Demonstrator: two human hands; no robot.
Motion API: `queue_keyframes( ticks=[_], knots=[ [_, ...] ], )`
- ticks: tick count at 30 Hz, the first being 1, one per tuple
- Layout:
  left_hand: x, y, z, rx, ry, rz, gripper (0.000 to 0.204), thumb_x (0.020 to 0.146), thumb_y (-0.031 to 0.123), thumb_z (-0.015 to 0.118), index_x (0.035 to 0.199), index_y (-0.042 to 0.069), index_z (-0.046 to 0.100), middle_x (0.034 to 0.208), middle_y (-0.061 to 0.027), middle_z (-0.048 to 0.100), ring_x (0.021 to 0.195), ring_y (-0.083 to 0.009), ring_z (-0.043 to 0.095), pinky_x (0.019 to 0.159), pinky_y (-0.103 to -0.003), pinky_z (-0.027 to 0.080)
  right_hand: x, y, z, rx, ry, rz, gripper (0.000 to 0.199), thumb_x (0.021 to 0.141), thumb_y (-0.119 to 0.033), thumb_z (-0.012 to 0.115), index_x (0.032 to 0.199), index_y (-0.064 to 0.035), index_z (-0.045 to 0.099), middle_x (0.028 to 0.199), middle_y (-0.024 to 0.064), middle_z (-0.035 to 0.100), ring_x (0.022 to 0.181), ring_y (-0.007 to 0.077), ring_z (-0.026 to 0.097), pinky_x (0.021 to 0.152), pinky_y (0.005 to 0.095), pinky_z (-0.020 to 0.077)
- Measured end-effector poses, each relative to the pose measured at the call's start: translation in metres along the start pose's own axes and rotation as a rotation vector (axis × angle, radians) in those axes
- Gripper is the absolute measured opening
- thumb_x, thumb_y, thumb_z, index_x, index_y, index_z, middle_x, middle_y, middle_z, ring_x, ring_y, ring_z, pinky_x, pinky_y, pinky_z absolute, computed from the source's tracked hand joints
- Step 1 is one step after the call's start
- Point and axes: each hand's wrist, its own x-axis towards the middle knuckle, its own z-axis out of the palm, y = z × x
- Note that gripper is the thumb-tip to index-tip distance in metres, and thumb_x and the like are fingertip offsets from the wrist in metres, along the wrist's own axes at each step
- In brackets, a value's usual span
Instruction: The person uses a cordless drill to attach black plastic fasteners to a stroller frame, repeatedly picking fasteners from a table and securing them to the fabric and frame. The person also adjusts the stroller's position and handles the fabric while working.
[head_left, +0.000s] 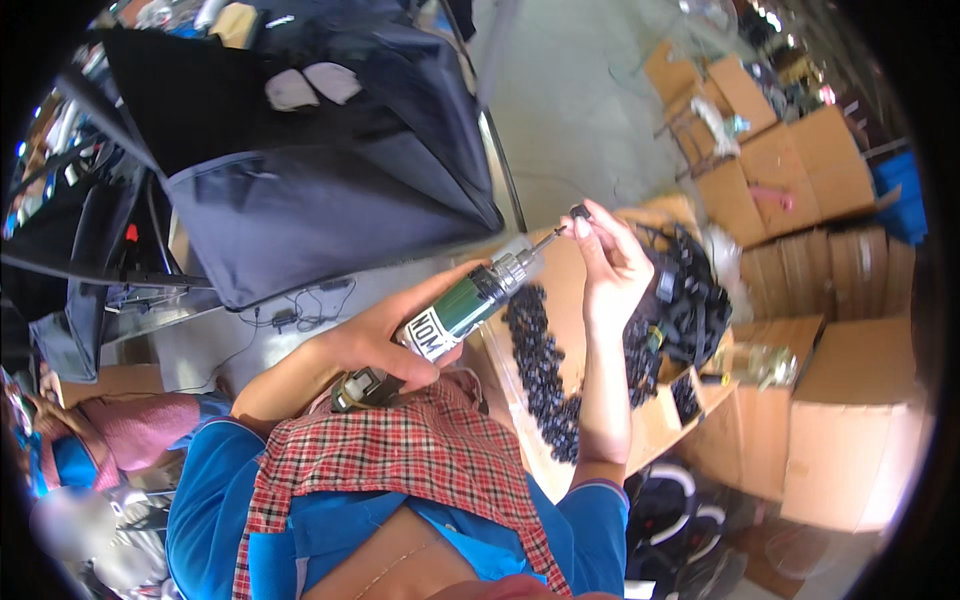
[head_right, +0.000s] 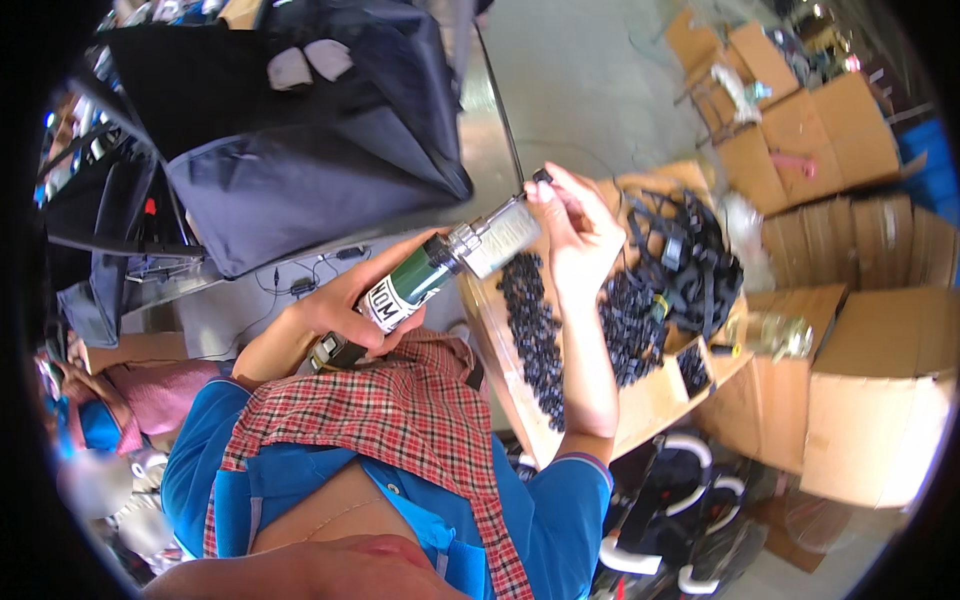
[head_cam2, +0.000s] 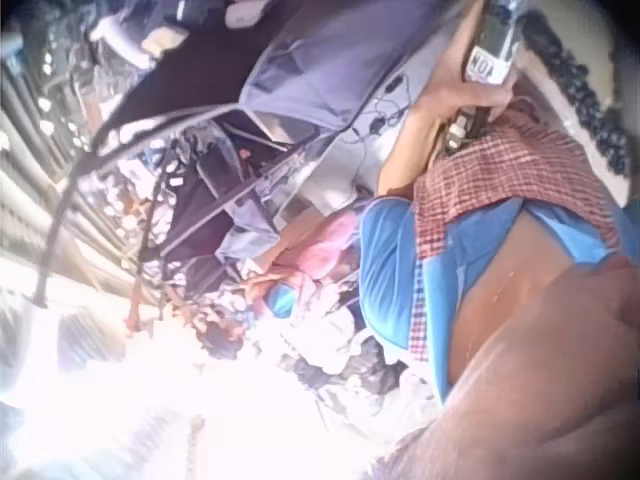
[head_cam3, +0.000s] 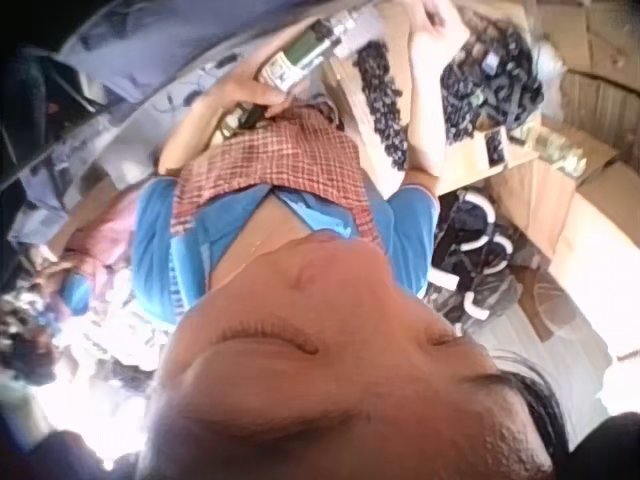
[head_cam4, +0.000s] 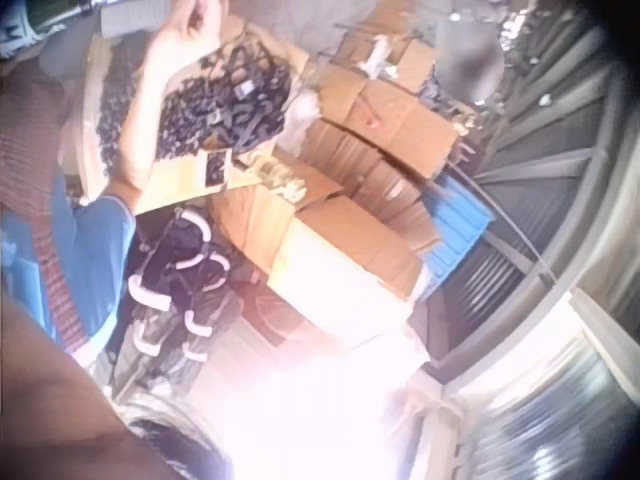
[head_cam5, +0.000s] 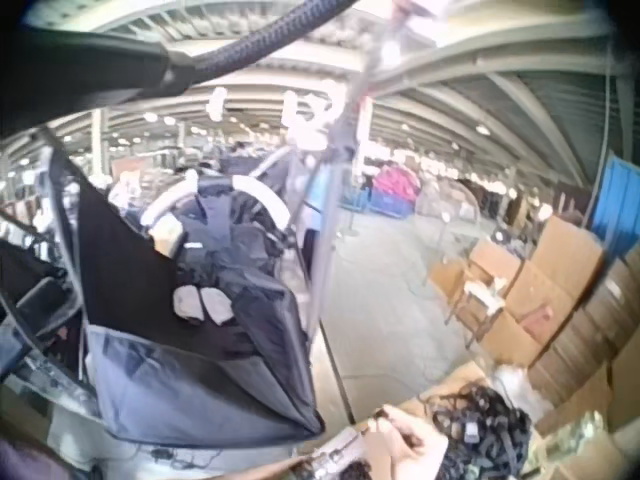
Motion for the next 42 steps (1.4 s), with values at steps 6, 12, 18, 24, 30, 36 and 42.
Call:
queue_keyframes(
  ticks=[6,12,18,24,30,36,42],
  knots=[
    [-0.067,0.040,-0.014,0.054,0.032,0.263,0.111,0.069,0.012,0.081,0.154,0.012,0.008,0.096,-0.0048,0.054,0.076,-0.0106,0.054,0.063,-0.024,0.046,0.018,-0.050,0.103,0.050,-0.196,-0.191,0.025,0.085,0.010,0.062,0.110,0.0071,0.064,0.102,0.0139,0.064,0.089,0.0186,0.067,0.081,0.0272,0.0546],
    [-0.156,0.075,-0.059,0.117,-0.001,0.462,0.125,0.060,0.004,0.083,0.153,0.012,0.001,0.085,-0.0115,0.057,0.062,-0.0151,0.059,0.053,-0.027,0.047,0.013,-0.089,0.225,0.159,-0.441,-0.418,0.027,0.087,0.014,0.056,0.113,0.0089,0.062,0.113,0.0208,0.057,0.096,0.0265,0.065,0.085,0.0320,0.0542],
    [-0.247,0.094,-0.102,0.055,-0.068,0.674,0.130,0.059,0.004,0.086,0.152,0.007,-0.006,0.090,-0.0139,0.057,0.060,-0.0143,0.058,0.054,-0.027,0.046,0.050,-0.120,0.354,0.135,-0.557,-0.529,0.039,0.096,-0.015,0.055,0.130,0.0040,0.051,0.129,0.0196,0.049,0.113,0.0264,0.056,0.097,0.0382,0.0462],
    [-0.274,0.121,-0.135,-0.085,0.070,0.827,0.125,0.061,0.006,0.083,0.153,0.013,-0.001,0.086,-0.0126,0.055,0.061,-0.0150,0.057,0.054,-0.027,0.045,0.106,-0.137,0.449,-0.085,-0.537,-0.298,0.035,0.089,-0.003,0.065,0.121,0.0053,0.053,0.112,0.0096,0.063,0.104,0.0135,0.058,0.093,0.0270,0.0442],
    [-0.263,0.146,-0.169,-0.023,0.132,0.852,0.110,0.067,0.003,0.074,0.154,0.019,0.008,0.084,-0.0098,0.057,0.058,-0.0119,0.055,0.053,-0.025,0.045,0.128,-0.128,0.469,-0.192,-0.636,-0.549,0.032,0.086,0.009,0.057,0.117,0.0035,0.058,0.114,0.0122,0.065,0.107,0.0162,0.061,0.097,0.0278,0.0457],
    [-0.243,0.167,-0.185,-0.048,0.040,0.823,0.106,0.071,0.001,0.073,0.154,0.020,0.009,0.081,-0.0092,0.055,0.055,-0.0137,0.056,0.048,-0.027,0.046,0.130,-0.130,0.468,-0.250,-0.679,-0.587,0.034,0.084,0.012,0.056,0.117,0.0034,0.058,0.115,0.0131,0.065,0.108,0.0179,0.062,0.097,0.0293,0.0474],
    [-0.237,0.175,-0.184,0.020,0.120,0.793,0.103,0.074,-0.005,0.071,0.154,0.019,0.010,0.079,-0.0062,0.056,0.056,-0.0120,0.056,0.048,-0.027,0.047,0.137,-0.125,0.466,-0.268,-0.666,-0.660,0.035,0.083,0.014,0.056,0.116,0.0039,0.058,0.113,0.0139,0.065,0.108,0.0189,0.062,0.096,0.0289,0.0485]
  ],
)
